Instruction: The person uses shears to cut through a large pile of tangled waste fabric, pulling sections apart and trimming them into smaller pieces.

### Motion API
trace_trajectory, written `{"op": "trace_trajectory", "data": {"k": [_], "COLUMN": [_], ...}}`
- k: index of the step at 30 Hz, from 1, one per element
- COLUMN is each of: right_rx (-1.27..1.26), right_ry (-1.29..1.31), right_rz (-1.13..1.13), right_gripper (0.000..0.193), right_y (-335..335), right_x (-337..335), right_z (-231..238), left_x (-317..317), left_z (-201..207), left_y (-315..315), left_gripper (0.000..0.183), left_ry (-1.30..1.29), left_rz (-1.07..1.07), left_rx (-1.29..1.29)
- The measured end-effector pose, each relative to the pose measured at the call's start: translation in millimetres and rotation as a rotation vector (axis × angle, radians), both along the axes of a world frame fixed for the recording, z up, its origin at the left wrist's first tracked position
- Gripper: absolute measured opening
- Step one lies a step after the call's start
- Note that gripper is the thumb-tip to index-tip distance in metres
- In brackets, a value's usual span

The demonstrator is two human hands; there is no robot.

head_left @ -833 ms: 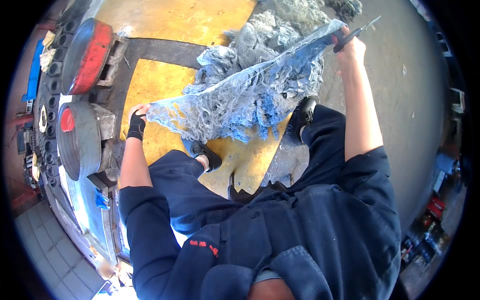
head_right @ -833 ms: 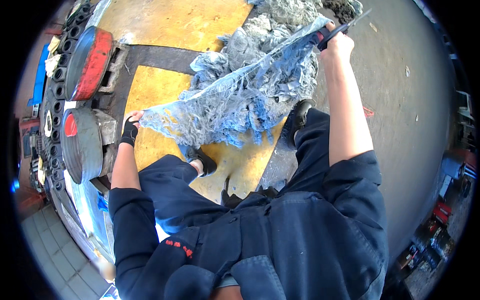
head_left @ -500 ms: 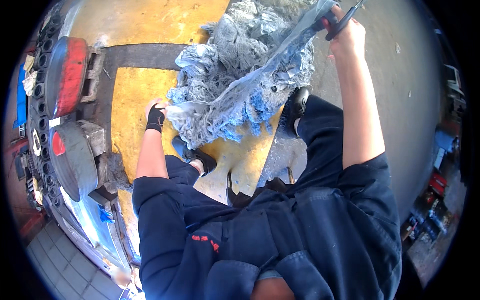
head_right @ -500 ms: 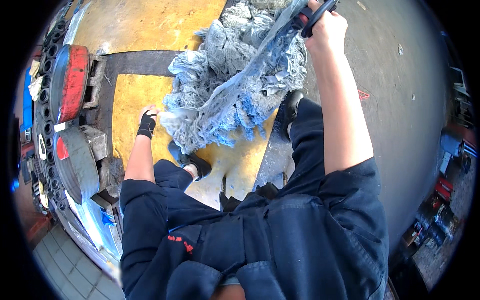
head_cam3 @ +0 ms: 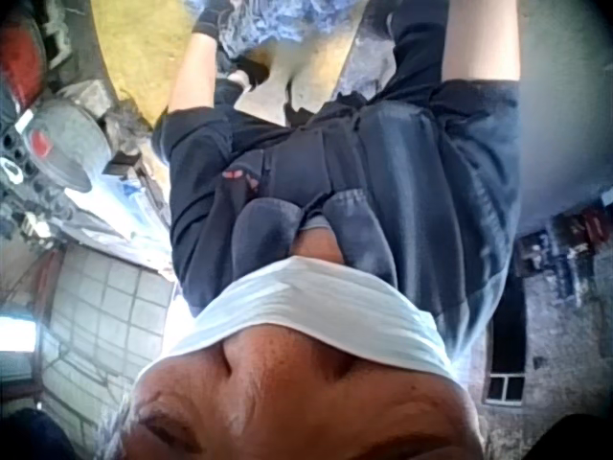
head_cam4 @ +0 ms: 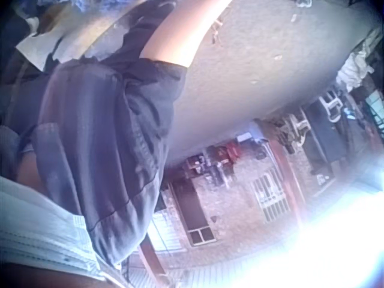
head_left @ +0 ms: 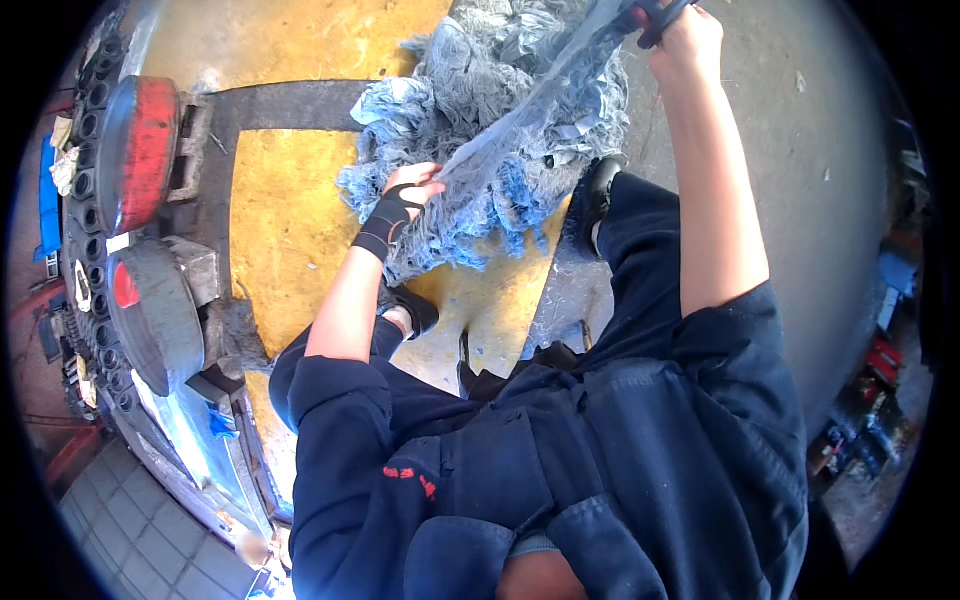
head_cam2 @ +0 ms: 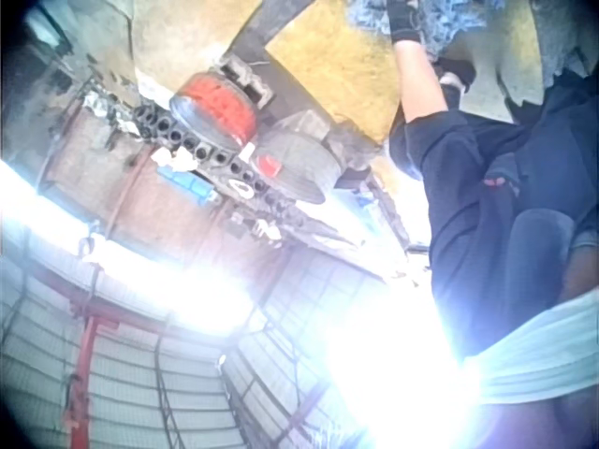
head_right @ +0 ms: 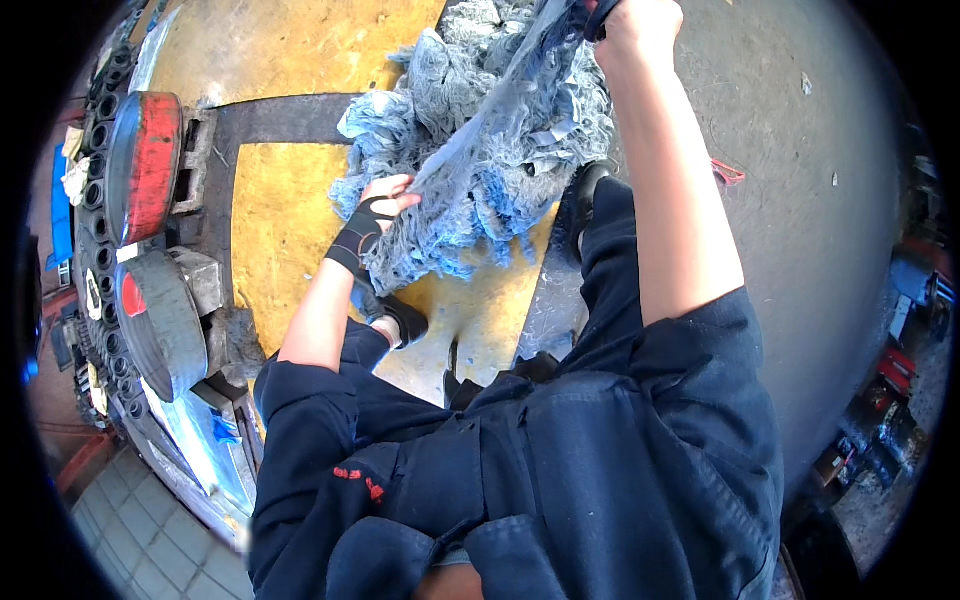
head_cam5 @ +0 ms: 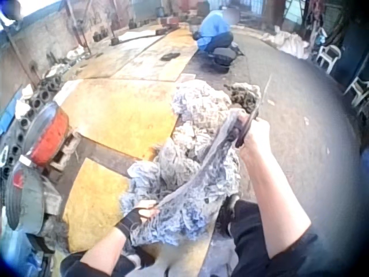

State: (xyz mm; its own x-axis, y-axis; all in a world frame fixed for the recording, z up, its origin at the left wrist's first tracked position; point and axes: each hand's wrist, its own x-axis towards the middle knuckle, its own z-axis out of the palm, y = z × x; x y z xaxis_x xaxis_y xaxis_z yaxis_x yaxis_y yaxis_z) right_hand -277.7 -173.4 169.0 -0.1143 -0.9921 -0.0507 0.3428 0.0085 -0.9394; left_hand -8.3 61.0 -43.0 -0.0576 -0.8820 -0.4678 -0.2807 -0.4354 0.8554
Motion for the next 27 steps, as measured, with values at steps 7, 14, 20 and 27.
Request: {"op": "trace_trajectory", "data": {"k": [7, 14, 20, 27], "right_rx": [-0.039, -0.269, -0.254, 0.044], "right_ry": [0.033, 0.624, 1.575, 0.657], "right_rz": [-0.080, -0.209, 0.292, 0.878], "right_gripper": [0.009, 0.024, 0.024, 0.028], "right_y": [10, -3, 38, 128], "right_x": [15, 38, 54, 96], "right_z": [23, 5, -8, -22], "left_x": [87, 138, 122, 76], "left_z": [61, 192, 220, 217], "left_y": [23, 49, 59, 59], "left_gripper": [0.023, 0.025, 0.028, 0.029], "left_ry": [-0.026, 0.030, 0.279, 0.395], "left_rz": [0.069, 0.312, 0.562, 0.505], "left_rx": [0.039, 0.093, 0.113, 0.100]}}
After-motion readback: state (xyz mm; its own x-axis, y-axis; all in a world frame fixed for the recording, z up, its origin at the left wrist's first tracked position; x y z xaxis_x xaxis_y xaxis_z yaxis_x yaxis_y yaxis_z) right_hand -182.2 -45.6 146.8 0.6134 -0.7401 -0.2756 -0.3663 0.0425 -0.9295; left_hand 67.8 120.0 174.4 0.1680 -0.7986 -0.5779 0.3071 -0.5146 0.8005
